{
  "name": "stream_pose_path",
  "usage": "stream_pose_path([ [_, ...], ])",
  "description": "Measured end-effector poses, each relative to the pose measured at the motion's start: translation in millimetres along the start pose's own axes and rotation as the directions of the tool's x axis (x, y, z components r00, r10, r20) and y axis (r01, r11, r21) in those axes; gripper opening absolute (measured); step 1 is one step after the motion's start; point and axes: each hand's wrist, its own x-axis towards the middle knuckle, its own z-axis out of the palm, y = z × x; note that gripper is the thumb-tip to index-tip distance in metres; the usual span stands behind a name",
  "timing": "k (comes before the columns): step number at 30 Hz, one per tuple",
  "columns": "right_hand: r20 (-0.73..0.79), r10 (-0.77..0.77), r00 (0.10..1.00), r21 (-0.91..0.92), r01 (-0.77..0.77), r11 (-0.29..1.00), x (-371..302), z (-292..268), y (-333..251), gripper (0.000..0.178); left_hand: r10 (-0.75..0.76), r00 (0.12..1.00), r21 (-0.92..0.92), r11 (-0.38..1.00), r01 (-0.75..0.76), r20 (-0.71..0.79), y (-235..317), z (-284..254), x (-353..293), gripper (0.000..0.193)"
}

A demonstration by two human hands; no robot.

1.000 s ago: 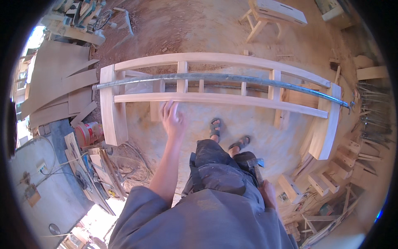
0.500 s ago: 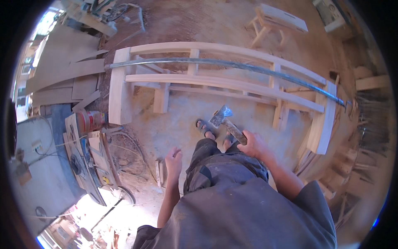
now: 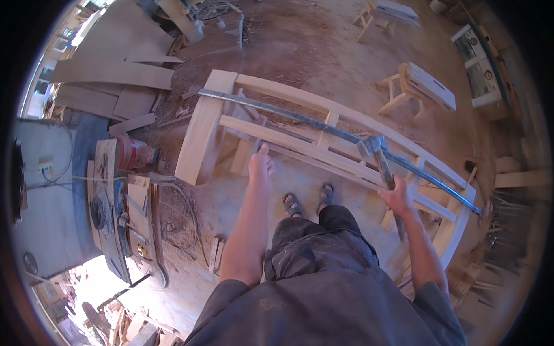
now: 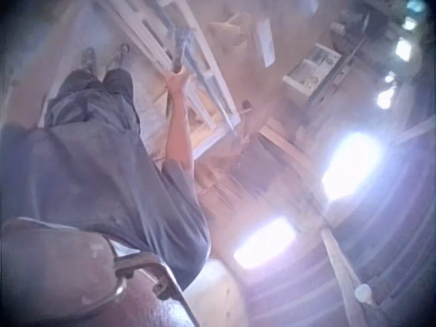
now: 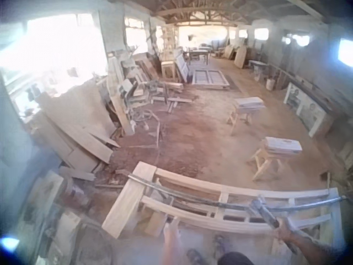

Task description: The person measures, aligns, and hammers wooden frame components together while using a long metal clamp to hold the structure in place.

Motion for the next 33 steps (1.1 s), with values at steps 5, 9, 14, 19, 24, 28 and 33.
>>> stream_pose_path([
  [5,0.088,-0.022,0.996,-0.135,0.034,0.990,92.9,-41.7,-34.1,0.037,0.092,0.980,-0.040,0.994,-0.100,-0.174,12.7,65.8,57.4,0.067],
  [9,0.144,-0.021,0.989,-0.402,0.077,0.913,193.7,-80.0,-64.1,0.063,0.215,0.822,0.283,0.957,-0.069,-0.527,8.2,108.7,78.8,0.064],
  [14,0.125,0.019,0.992,-0.475,0.043,0.879,342.8,-125.2,-56.3,0.042,0.276,0.634,0.509,0.833,0.217,-0.723,4.2,143.4,81.6,0.059],
  [19,0.362,0.042,0.931,-0.640,0.215,0.738,364.5,-50.9,-69.0,0.039,0.238,0.635,0.447,0.874,0.189,-0.735,27.7,159.2,69.5,0.059],
  [24,0.641,-0.025,0.767,-0.555,0.486,0.675,369.6,-57.5,-113.7,0.044,0.237,0.642,0.462,0.863,0.205,-0.729,15.9,146.9,82.2,0.061],
  [28,0.441,0.010,0.897,-0.637,0.305,0.708,384.0,-45.9,-103.0,0.045,0.227,0.635,0.460,0.858,0.227,-0.738,19.7,155.7,79.0,0.062],
  [33,0.660,0.140,0.738,-0.613,0.421,0.669,360.1,-55.1,-72.3,0.046,0.329,0.666,0.518,0.850,0.101,-0.670,-13.7,117.6,100.9,0.066],
])
